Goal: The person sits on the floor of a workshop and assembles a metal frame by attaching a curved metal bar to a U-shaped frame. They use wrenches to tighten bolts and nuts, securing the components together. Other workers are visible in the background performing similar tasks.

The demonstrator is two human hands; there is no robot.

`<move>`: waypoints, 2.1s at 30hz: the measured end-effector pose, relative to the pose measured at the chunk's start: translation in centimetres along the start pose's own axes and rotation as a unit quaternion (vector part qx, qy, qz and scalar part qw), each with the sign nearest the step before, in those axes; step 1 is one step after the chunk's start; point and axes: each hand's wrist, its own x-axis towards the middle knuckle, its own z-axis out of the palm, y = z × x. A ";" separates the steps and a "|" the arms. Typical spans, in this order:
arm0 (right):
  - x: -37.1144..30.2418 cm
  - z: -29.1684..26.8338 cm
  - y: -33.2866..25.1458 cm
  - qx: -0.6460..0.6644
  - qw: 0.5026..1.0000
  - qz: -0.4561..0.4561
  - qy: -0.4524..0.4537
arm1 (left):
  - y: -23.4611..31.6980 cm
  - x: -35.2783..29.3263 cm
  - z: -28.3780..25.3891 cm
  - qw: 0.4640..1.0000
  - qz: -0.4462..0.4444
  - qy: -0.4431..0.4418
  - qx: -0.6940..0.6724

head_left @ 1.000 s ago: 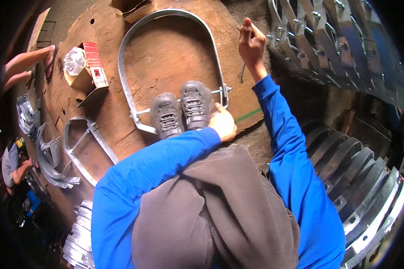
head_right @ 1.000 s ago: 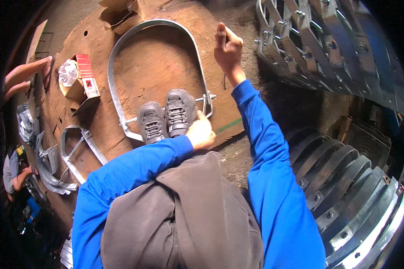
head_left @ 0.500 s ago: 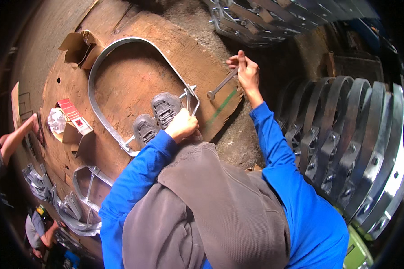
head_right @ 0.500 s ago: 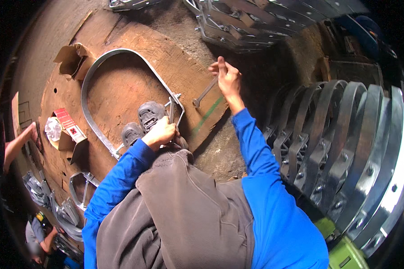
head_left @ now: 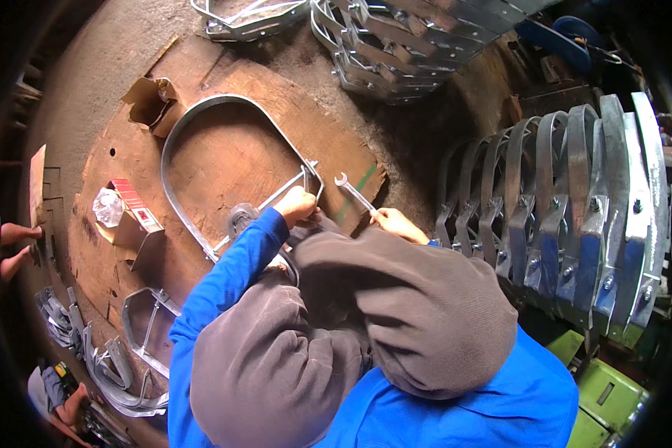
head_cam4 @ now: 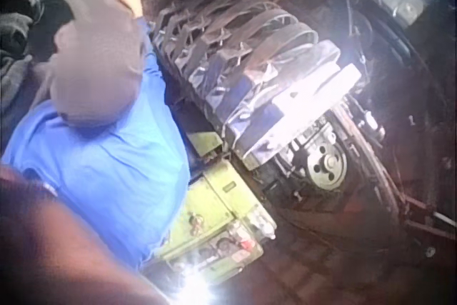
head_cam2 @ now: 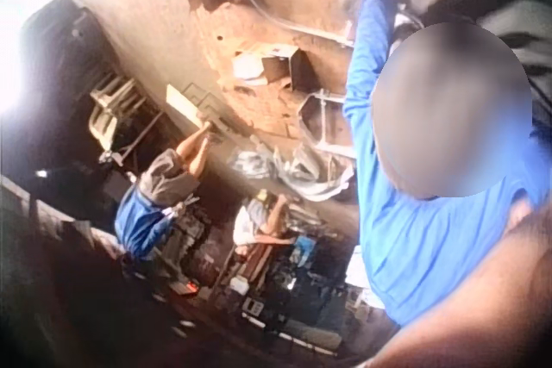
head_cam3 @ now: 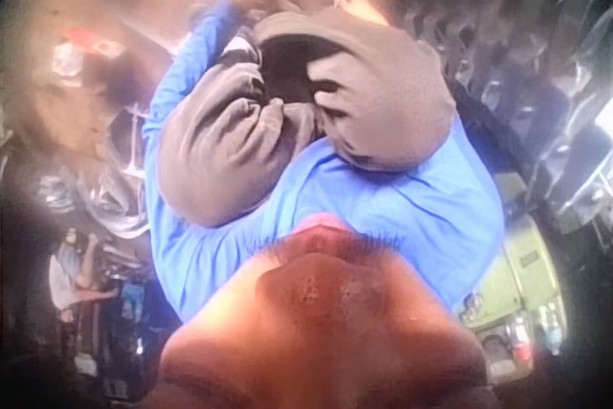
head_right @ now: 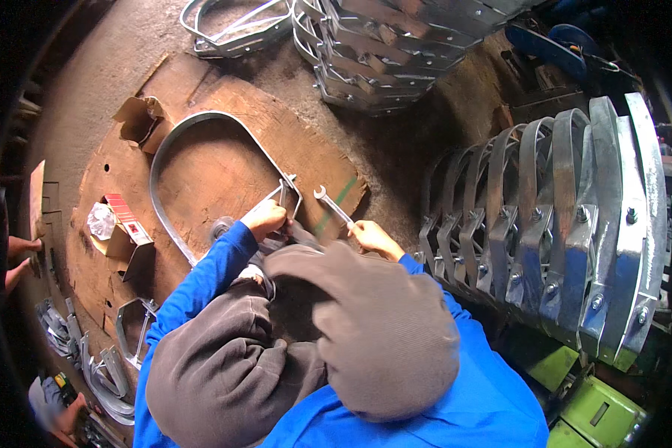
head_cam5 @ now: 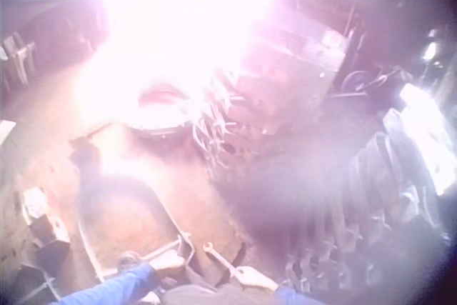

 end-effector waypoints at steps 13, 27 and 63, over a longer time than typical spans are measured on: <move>4.2 -5.3 -2.9 -0.142 0.957 -0.172 0.183 | -6.5 1.5 -0.8 0.981 0.102 0.053 0.155; 4.4 -6.6 -9.2 -0.066 0.982 -0.107 0.138 | -2.5 -1.1 -3.3 1.000 -0.009 -0.014 0.025; 2.3 0.3 -13.8 -0.219 0.961 -0.157 -0.057 | 0.8 -1.0 0.2 0.995 0.033 -0.080 -0.054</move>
